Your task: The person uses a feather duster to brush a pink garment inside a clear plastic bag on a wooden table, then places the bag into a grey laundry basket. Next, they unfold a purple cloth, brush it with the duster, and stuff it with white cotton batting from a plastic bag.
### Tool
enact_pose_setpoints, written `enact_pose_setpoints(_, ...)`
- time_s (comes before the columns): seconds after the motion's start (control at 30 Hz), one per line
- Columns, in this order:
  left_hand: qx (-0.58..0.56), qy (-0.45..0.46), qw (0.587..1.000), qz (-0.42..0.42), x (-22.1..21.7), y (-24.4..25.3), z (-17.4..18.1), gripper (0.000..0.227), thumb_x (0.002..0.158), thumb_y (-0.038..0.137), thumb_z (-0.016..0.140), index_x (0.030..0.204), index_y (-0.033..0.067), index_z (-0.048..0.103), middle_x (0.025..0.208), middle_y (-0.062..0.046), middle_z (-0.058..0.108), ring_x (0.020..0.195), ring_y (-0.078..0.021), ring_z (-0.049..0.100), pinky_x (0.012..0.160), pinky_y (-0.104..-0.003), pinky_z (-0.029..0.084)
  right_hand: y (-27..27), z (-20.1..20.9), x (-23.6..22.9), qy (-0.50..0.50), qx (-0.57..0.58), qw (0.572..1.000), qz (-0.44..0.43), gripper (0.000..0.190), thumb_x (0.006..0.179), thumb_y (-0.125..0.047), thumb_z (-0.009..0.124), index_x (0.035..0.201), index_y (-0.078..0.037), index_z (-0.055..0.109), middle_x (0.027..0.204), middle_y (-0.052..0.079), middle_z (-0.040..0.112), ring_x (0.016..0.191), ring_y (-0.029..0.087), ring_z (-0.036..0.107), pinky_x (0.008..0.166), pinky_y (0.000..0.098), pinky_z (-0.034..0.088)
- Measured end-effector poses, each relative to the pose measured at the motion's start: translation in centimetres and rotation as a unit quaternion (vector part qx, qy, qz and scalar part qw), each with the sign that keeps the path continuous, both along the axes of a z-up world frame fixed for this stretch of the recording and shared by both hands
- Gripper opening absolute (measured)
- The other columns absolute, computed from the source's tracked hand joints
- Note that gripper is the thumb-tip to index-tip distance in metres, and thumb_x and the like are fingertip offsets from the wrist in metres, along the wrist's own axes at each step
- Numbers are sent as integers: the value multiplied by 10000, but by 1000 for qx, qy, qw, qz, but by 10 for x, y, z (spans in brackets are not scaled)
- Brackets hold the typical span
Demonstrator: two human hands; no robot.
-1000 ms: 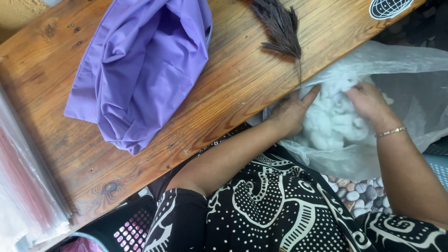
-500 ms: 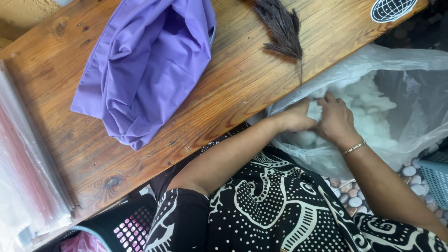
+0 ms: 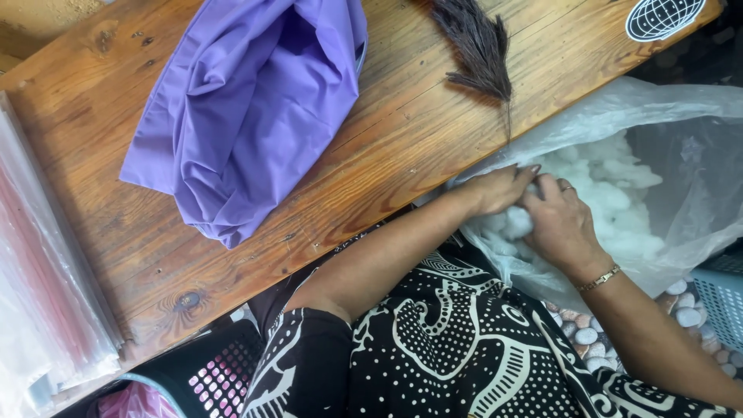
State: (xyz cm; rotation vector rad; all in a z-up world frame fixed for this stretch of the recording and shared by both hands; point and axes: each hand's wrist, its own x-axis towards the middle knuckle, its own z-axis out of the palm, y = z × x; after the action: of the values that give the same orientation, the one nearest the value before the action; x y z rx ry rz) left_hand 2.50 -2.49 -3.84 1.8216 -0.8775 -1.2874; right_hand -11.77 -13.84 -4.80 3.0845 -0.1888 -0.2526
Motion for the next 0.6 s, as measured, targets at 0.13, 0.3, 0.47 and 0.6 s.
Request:
enact_pose_setpoints(0.13,-18,-61,998,-30,-9,6,-23,596,956,407,324,1329,26,591,1245,-218,717,1284,-335,638,1101,-498,488,2,15,6,-123,135,980,-73,768,750,-185,787,1409,-97,402,1444,256,291,1058,569,649,858,639,592)
enact_pose_setpoints(0.3,-85,-190,975,-75,-28,-9,-52,430,802,323,509,934,21,785,969,-226,767,1032,-369,741,900,-494,582,-11,-5,21,55,117,988,-82,865,751,-229,716,1552,-124,408,1410,228,515,1049,544,680,885,640,567)
enact_pose_setpoints(0.47,-94,-25,994,-48,-9,0,-15,369,987,288,386,933,96,696,1068,-101,721,910,-231,718,816,-410,596,-50,-34,10,-20,123,991,-55,261,875,-366,652,1013,-150,697,939,50,710,760,346,708,556,476,537)
enact_pose_setpoints(0.6,-169,-102,980,27,-11,-1,-22,440,936,239,380,1276,160,647,1353,-90,695,1213,-298,666,1006,-432,521,-87,-33,2,14,75,992,-99,270,899,-368,598,1042,-212,766,1163,39,743,819,362,741,589,479,586)
